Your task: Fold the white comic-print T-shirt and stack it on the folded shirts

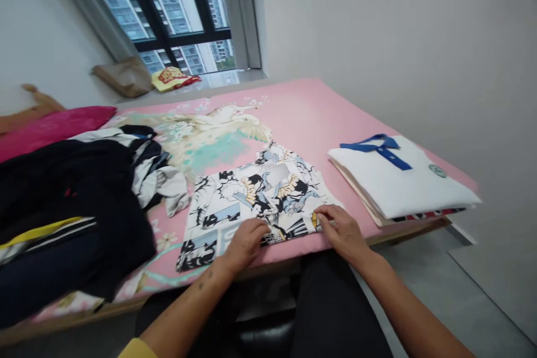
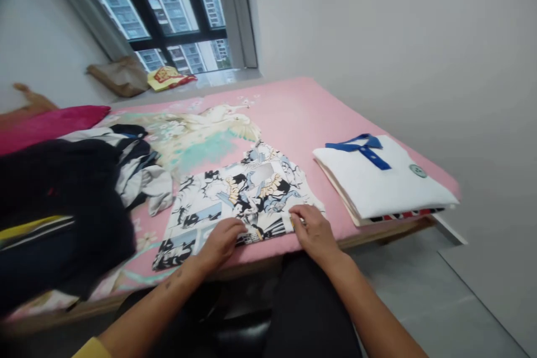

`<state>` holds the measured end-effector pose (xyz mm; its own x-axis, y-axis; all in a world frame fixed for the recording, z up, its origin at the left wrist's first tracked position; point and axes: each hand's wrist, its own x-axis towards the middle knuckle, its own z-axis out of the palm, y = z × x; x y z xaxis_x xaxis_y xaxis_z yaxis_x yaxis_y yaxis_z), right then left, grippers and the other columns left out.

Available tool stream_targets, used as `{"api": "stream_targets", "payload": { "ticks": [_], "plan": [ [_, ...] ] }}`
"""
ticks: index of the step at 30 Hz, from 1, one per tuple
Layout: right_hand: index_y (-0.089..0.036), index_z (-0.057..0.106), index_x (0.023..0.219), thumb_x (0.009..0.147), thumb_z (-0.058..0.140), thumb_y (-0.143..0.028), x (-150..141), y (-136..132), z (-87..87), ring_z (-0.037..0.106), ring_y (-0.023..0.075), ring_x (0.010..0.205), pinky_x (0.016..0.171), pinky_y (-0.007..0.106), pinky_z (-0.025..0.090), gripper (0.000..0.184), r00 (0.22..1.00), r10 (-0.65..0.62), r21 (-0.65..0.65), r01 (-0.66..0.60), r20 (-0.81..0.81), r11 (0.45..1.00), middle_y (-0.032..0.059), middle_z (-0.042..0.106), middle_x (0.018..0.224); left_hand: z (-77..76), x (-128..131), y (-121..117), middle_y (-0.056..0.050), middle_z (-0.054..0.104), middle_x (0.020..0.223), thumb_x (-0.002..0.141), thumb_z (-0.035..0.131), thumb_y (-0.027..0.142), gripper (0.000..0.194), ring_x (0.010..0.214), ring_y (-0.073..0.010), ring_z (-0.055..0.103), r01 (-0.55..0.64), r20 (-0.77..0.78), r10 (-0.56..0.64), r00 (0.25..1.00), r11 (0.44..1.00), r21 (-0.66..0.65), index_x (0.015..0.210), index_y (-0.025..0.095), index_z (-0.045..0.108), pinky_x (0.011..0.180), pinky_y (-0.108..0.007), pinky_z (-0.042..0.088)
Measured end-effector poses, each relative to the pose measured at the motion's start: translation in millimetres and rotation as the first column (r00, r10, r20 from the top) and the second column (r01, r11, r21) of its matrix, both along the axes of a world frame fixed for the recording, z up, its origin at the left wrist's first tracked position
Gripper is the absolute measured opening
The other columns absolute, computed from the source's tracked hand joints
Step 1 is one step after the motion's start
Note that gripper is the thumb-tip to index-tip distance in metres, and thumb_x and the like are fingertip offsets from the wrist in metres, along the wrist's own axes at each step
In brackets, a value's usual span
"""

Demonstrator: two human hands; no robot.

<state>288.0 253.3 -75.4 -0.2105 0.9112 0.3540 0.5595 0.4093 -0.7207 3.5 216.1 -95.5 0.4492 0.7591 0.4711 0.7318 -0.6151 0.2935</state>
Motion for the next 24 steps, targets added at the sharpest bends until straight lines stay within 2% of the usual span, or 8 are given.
{"api": "stream_targets", "payload": {
  "ticks": [3, 6, 9, 12, 16, 21, 22, 24],
  "plan": [
    [-0.021, 0.062, 0.097, 0.090, 0.040, -0.027, -38.2, 14.1, -3.8, 0.057, 0.0176, 0.097, 0.088, 0.032, 0.045, 0.023, 0.963, 0.249, 0.034, -0.253, 0.101, 0.967, 0.0049, 0.065, 0.099, -8.5, -23.2, -19.0, -0.009, 0.066, 0.102, 0.082, 0.038, 0.004, 0.035, 0.098, -0.0174, 0.058, -0.081, -0.046, 0.080, 0.996, 0.996, -0.021, 0.101, 0.017, 0.064, 0.087, -0.032, 0.048],
    [-0.019, 0.062, 0.103, 0.091, 0.038, -0.028, -53.3, 36.5, -28.5, 0.056, 0.0190, 0.104, 0.094, 0.035, 0.045, 0.028, 0.899, 0.356, 0.006, -0.370, 0.255, 0.929, 0.0073, 0.064, 0.106, -16.0, -64.1, -35.9, -0.010, 0.062, 0.120, 0.087, 0.039, 0.011, 0.037, 0.115, -0.0200, 0.054, -0.251, -0.191, 0.229, 0.955, 0.963, -0.098, 0.115, 0.018, 0.061, 0.100, -0.039, 0.041],
    [-0.015, 0.056, 0.120, 0.092, 0.037, -0.036, -48.5, 55.5, -59.7, 0.047, 0.0243, 0.121, 0.104, 0.043, 0.037, 0.040, 0.856, 0.279, 0.041, -0.328, 0.435, 0.944, 0.0122, 0.055, 0.128, -23.2, -98.4, -57.0, -0.007, 0.045, 0.142, 0.093, 0.039, 0.029, 0.044, 0.133, -0.0239, 0.038, -0.446, -0.368, 0.369, 0.853, 0.883, -0.148, 0.136, 0.023, 0.046, 0.109, -0.048, 0.028],
    [-0.014, 0.050, 0.130, 0.093, 0.036, -0.040, -40.0, 62.9, -77.7, 0.038, 0.0268, 0.130, 0.109, 0.047, 0.031, 0.047, 0.821, 0.177, 0.084, -0.263, 0.543, 0.961, 0.0123, 0.046, 0.139, -26.1, -109.2, -71.0, -0.005, 0.034, 0.149, 0.092, 0.039, 0.040, 0.052, 0.139, -0.0242, 0.027, -0.540, -0.435, 0.427, 0.793, 0.824, -0.174, 0.142, 0.025, 0.037, 0.113, -0.048, 0.020],
    [-0.014, 0.048, 0.132, 0.093, 0.033, -0.043, -37.8, 59.6, -78.6, 0.038, 0.0270, 0.131, 0.108, 0.046, 0.033, 0.050, 0.802, 0.124, 0.106, -0.227, 0.584, 0.968, 0.0120, 0.046, 0.139, -19.5, -106.7, -73.1, -0.005, 0.028, 0.152, 0.092, 0.038, 0.043, 0.052, 0.141, -0.0236, 0.022, -0.554, -0.420, 0.440, 0.794, 0.808, -0.201, 0.142, 0.027, 0.037, 0.113, -0.050, 0.015],
    [-0.020, 0.042, 0.137, 0.093, 0.033, -0.045, -38.9, 57.3, -82.3, 0.032, 0.0300, 0.134, 0.107, 0.057, 0.028, 0.051, 0.791, 0.047, 0.077, -0.118, 0.610, 0.990, 0.0099, 0.040, 0.144, -18.1, -118.7, -70.8, -0.009, 0.028, 0.151, 0.090, 0.038, 0.050, 0.058, 0.140, -0.0291, 0.023, -0.615, -0.398, 0.496, 0.772, 0.740, -0.270, 0.143, 0.026, 0.035, 0.110, -0.061, 0.010],
    [-0.020, 0.042, 0.136, 0.092, 0.034, -0.045, -37.0, 57.8, -82.3, 0.033, 0.0305, 0.134, 0.106, 0.058, 0.028, 0.051, 0.798, 0.060, 0.053, -0.114, 0.600, 0.992, 0.0103, 0.041, 0.143, -18.9, -122.1, -71.8, -0.010, 0.028, 0.151, 0.090, 0.038, 0.051, 0.060, 0.140, -0.0296, 0.023, -0.613, -0.395, 0.491, 0.776, 0.736, -0.288, 0.144, 0.026, 0.033, 0.109, -0.061, 0.011],
    [-0.019, 0.043, 0.134, 0.091, 0.038, -0.045, -27.2, 57.8, -78.1, 0.036, 0.0291, 0.132, 0.106, 0.056, 0.030, 0.051, 0.845, 0.103, 0.030, -0.139, 0.524, 0.990, 0.0114, 0.043, 0.141, -20.1, -128.2, -77.4, -0.010, 0.024, 0.153, 0.088, 0.040, 0.054, 0.064, 0.141, -0.0294, 0.020, -0.579, -0.375, 0.466, 0.802, 0.762, -0.290, 0.144, 0.025, 0.031, 0.109, -0.061, 0.011]
  ]
}}
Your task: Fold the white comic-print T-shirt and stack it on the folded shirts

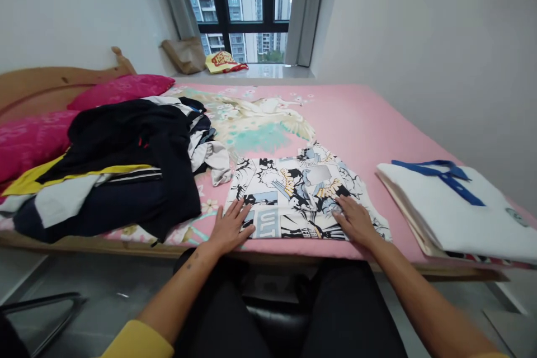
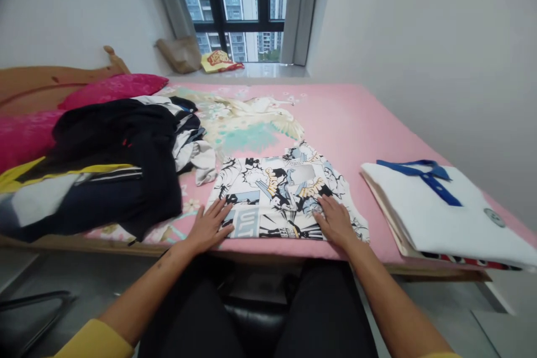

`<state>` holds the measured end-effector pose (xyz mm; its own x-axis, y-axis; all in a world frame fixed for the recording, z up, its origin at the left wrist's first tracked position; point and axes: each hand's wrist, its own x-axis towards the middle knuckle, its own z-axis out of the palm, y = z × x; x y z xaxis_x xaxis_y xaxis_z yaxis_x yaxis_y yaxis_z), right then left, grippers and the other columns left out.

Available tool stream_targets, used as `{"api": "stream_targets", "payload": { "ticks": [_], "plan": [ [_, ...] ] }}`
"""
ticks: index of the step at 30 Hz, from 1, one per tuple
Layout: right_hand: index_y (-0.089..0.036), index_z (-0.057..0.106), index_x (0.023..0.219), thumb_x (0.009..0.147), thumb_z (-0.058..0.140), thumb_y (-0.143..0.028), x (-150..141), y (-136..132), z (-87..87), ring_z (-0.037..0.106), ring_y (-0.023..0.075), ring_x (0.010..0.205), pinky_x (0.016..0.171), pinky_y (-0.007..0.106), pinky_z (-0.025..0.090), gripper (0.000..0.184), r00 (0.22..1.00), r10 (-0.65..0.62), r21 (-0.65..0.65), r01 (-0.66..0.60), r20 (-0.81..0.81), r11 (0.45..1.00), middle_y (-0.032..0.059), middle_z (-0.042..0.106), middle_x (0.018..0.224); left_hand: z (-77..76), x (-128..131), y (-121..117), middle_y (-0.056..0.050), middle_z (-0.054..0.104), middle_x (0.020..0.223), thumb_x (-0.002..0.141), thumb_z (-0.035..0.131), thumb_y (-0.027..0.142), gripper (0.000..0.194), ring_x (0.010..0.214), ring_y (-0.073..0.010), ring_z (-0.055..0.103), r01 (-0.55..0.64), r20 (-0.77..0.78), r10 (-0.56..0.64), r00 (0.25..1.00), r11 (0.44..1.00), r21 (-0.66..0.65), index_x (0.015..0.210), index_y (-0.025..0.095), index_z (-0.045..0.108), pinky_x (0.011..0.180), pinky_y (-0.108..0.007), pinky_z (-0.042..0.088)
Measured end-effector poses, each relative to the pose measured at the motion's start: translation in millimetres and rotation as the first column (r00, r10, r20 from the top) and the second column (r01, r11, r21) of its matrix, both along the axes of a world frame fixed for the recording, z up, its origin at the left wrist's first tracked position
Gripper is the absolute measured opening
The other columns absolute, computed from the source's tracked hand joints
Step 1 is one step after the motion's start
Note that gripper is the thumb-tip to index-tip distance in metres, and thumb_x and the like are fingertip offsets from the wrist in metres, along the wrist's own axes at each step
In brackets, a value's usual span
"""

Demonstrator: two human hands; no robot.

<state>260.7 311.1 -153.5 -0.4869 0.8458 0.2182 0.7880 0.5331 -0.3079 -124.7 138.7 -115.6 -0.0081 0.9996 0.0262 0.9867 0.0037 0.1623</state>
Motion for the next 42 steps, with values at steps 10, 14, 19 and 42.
{"api": "stream_targets", "payload": {
  "ticks": [10, 14, 19, 42],
  "plan": [
    [-0.016, 0.049, 0.126, 0.072, 0.046, -0.011, 91.0, -45.7, 21.2, 0.042, 0.0238, 0.125, 0.104, 0.045, 0.037, 0.054, 0.979, 0.203, 0.176, -0.202, 0.012, 0.963, 0.0117, 0.051, 0.129, -19.2, -42.2, -44.4, -0.008, 0.056, 0.127, 0.084, 0.050, 0.023, 0.038, 0.120, -0.0233, 0.050, 0.228, 0.057, -0.252, 0.966, 0.935, 0.271, 0.121, 0.026, 0.054, 0.104, -0.044, 0.039],
    [-0.015, 0.054, 0.122, 0.074, 0.045, -0.008, 89.5, -40.4, 10.8, 0.045, 0.0244, 0.120, 0.100, 0.043, 0.039, 0.050, 0.985, 0.149, 0.193, -0.163, 0.086, 0.968, 0.0120, 0.054, 0.126, -17.6, -38.2, -30.9, -0.009, 0.060, 0.119, 0.080, 0.051, 0.020, 0.036, 0.110, -0.0240, 0.056, 0.193, -0.009, -0.200, 0.980, 0.937, 0.292, 0.115, 0.022, 0.058, 0.096, -0.042, 0.045],
    [-0.016, 0.060, 0.115, 0.074, 0.046, -0.005, 84.6, -28.6, 10.7, 0.051, 0.0242, 0.112, 0.095, 0.041, 0.042, 0.045, 0.982, 0.134, 0.224, -0.161, 0.130, 0.961, 0.0109, 0.061, 0.119, -4.8, -33.7, -20.3, -0.009, 0.064, 0.113, 0.075, 0.047, 0.010, 0.038, 0.103, -0.0229, 0.059, 0.189, -0.058, -0.180, 0.982, 0.954, 0.233, 0.108, 0.020, 0.063, 0.092, -0.039, 0.047],
    [-0.014, 0.051, 0.128, 0.095, 0.034, -0.039, -54.9, 29.2, 32.7, 0.040, 0.0252, 0.129, 0.107, 0.048, 0.034, 0.045, 0.981, 0.191, 0.126, -0.187, -0.021, 0.974, 0.0134, 0.047, 0.137, 20.0, 7.2, 90.3, -0.011, 0.038, 0.147, 0.093, 0.037, 0.038, 0.045, 0.137, -0.0274, 0.030, 0.160, 0.138, -0.164, 0.977, 0.986, 0.040, 0.135, 0.024, 0.045, 0.108, -0.058, 0.025]
  ]
}}
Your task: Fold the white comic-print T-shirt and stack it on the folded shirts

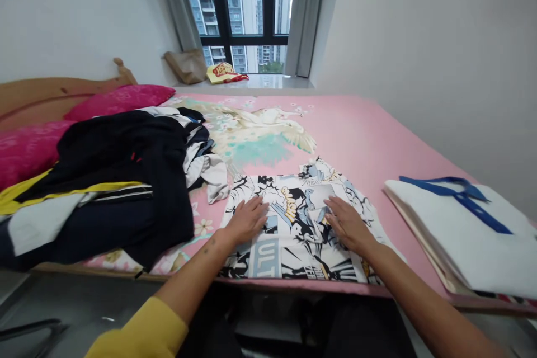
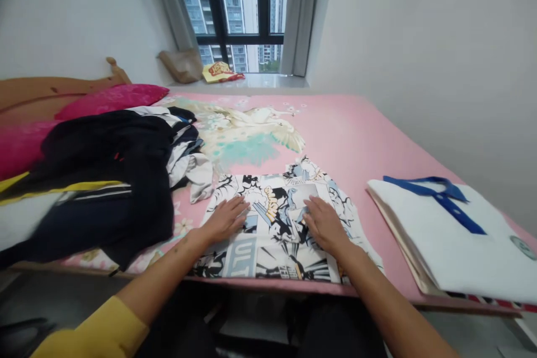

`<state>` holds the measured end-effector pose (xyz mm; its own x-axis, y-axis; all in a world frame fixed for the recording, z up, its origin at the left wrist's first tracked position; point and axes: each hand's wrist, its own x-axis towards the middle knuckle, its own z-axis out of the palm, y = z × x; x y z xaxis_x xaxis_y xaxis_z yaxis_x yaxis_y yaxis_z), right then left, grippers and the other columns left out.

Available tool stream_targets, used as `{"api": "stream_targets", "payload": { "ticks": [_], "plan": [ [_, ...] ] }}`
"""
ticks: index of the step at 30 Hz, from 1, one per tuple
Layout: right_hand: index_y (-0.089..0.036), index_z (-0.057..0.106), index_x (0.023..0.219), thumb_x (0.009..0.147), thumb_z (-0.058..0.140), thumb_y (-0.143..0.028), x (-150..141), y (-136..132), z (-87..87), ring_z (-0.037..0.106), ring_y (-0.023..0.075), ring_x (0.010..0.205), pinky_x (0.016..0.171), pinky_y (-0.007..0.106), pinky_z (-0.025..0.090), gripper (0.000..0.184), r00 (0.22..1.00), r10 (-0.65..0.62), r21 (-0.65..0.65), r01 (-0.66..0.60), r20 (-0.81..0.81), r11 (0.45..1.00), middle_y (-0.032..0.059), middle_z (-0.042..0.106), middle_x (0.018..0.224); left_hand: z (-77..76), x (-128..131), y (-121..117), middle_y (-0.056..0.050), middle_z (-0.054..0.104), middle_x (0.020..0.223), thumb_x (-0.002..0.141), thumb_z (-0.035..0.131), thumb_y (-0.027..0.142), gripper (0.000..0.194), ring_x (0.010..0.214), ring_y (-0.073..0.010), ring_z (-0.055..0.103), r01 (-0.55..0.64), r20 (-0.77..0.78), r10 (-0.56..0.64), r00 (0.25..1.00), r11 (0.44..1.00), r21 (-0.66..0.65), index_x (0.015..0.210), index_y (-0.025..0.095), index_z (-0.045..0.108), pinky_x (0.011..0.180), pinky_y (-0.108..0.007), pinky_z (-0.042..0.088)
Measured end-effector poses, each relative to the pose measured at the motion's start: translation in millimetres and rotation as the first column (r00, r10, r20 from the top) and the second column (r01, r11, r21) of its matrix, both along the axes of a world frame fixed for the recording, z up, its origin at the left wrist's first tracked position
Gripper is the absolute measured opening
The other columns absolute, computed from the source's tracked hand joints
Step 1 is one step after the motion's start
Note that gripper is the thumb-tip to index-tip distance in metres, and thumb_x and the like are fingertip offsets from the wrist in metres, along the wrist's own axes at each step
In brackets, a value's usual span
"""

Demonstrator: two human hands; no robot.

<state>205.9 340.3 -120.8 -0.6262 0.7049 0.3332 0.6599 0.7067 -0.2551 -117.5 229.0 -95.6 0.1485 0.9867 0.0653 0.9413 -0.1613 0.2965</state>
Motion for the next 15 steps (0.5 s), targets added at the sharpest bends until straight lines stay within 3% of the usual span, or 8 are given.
{"api": "stream_targets", "payload": {
  "ticks": [3, 5, 9, 12, 15],
  "plan": [
    [-0.020, 0.047, 0.132, 0.093, 0.034, -0.042, -1.6, 18.0, -21.7, 0.039, 0.0275, 0.128, 0.103, 0.053, 0.033, 0.046, 0.992, -0.080, -0.023, 0.083, 0.096, 0.996, 0.0120, 0.046, 0.138, -11.6, -32.8, 31.6, -0.009, 0.037, 0.147, 0.090, 0.043, 0.043, 0.046, 0.137, -0.0286, 0.029, -0.135, -0.029, 0.134, 0.991, 0.989, -0.063, 0.133, 0.027, 0.047, 0.108, -0.058, 0.022],
    [-0.023, 0.046, 0.132, 0.091, 0.037, -0.043, -1.6, 23.0, -21.6, 0.042, 0.0275, 0.125, 0.100, 0.051, 0.035, 0.046, 0.985, -0.096, -0.042, 0.104, 0.146, 0.994, 0.0113, 0.048, 0.136, -18.7, -57.8, 52.6, -0.010, 0.039, 0.146, 0.089, 0.045, 0.040, 0.045, 0.135, -0.0279, 0.032, -0.243, -0.041, 0.241, 0.970, 0.970, -0.032, 0.130, 0.024, 0.051, 0.109, -0.051, 0.025],
    [-0.023, 0.059, 0.109, 0.089, 0.041, -0.043, -17.2, 39.1, 11.0, 0.055, 0.0265, 0.102, 0.085, 0.045, 0.042, 0.034, 0.956, -0.110, -0.158, 0.156, 0.271, 0.975, 0.0102, 0.061, 0.111, -31.6, -88.5, 93.8, -0.017, 0.046, 0.137, 0.089, 0.040, 0.031, 0.044, 0.129, -0.0285, 0.040, -0.450, -0.013, 0.451, 0.892, 0.891, 0.054, 0.128, 0.013, 0.050, 0.106, -0.044, 0.031],
    [-0.020, 0.063, 0.088, 0.091, 0.036, -0.036, -36.3, 74.6, 31.2, 0.058, 0.0250, 0.086, 0.080, 0.044, 0.043, 0.031, 0.934, -0.138, -0.183, 0.206, 0.330, 0.961, 0.0091, 0.062, 0.089, -42.4, -91.2, 110.5, -0.014, 0.051, 0.131, 0.086, 0.041, 0.030, 0.045, 0.122, -0.0303, 0.045, -0.562, 0.022, 0.563, 0.826, 0.821, 0.102, 0.128, 0.015, 0.048, 0.102, -0.045, 0.036],
    [-0.019, 0.061, 0.104, 0.086, 0.038, -0.021, -50.3, 128.0, 28.4, 0.054, 0.0265, 0.101, 0.087, 0.042, 0.043, 0.029, 0.960, -0.219, -0.121, 0.241, 0.173, 0.963, 0.0123, 0.060, 0.105, -52.2, -88.8, 112.8, -0.011, 0.051, 0.132, 0.084, 0.043, 0.032, 0.046, 0.120, -0.0303, 0.045, -0.595, 0.038, 0.599, 0.800, 0.782, 0.185, 0.128, 0.019, 0.048, 0.102, -0.045, 0.037]
  ]
}}
